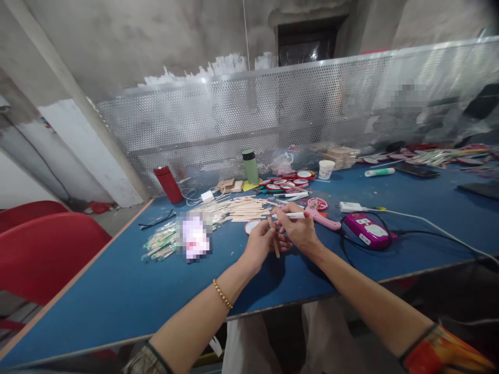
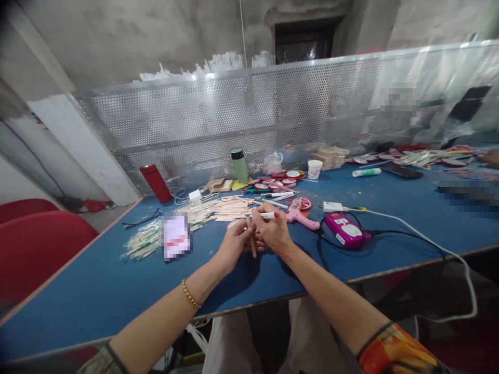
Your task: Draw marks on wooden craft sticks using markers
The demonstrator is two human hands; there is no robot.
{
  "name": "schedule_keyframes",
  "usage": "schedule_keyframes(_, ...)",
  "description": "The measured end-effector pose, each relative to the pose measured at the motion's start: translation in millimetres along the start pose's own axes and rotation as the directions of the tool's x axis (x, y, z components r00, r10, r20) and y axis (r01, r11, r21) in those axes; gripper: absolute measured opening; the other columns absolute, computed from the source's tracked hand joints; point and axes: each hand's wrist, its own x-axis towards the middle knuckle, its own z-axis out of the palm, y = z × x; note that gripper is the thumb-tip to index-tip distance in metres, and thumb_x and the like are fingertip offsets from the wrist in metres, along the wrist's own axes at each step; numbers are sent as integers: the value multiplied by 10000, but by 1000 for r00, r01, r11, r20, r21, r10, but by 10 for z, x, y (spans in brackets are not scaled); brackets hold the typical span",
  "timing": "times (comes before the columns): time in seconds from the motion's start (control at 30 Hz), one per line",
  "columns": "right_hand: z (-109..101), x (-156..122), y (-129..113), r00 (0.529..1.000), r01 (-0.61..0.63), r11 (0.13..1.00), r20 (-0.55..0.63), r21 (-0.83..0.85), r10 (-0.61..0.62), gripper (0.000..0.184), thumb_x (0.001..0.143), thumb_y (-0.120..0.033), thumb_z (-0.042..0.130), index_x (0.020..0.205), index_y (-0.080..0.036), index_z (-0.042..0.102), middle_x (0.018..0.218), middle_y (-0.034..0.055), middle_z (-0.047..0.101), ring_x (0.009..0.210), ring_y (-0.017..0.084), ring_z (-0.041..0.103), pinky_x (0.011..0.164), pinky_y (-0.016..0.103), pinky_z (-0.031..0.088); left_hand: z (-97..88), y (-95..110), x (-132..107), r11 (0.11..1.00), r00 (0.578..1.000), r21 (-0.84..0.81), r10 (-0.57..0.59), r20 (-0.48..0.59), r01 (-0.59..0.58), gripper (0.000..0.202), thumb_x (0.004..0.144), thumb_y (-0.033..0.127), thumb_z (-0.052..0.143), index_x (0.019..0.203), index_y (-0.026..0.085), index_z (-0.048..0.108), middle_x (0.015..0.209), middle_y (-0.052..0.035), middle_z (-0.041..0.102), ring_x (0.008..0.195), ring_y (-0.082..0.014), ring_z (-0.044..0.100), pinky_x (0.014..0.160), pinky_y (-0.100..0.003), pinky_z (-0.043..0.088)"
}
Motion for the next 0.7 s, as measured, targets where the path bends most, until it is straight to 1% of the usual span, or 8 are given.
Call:
schedule_keyframes(0.23, -10, 1, -5, 999, 16, 1000, 37, 3, -16, 348, 807, -525, 597, 660, -217, 530, 506, -20, 583, 382, 119, 540, 359, 212, 418, -15, -22, 15, 1000, 1000, 1, 4, 2, -4, 319, 729, 415, 701, 851, 182, 521, 621, -14, 656, 584, -210, 701, 591, -337, 584)
schedule_keyframes(0.47, -15, 3, -3, 1000, 27, 1000, 15, -1, -27, 406, 805, -582, 604, 653, -212, 528, 516, -16, 587, 388, 114, 538, 358, 208, 417, -16, -16, 10, 1000, 1000, -2, 10, 15, -10, 350, 719, 439, 717, 857, 180, 527, 629, -14, 667, 584, -210, 703, 595, -335, 585)
schedule_keyframes(0.7, -17, 12, -13, 999, 19, 1000, 39, 8, -19, 423, 791, -613, 595, 662, -215, 531, 501, -23, 587, 370, 118, 542, 354, 215, 433, -15, -23, 10, 1000, 1000, -17, 13, 16, -13, 395, 694, 470, 740, 840, 179, 517, 610, -11, 664, 548, -193, 690, 564, -306, 573)
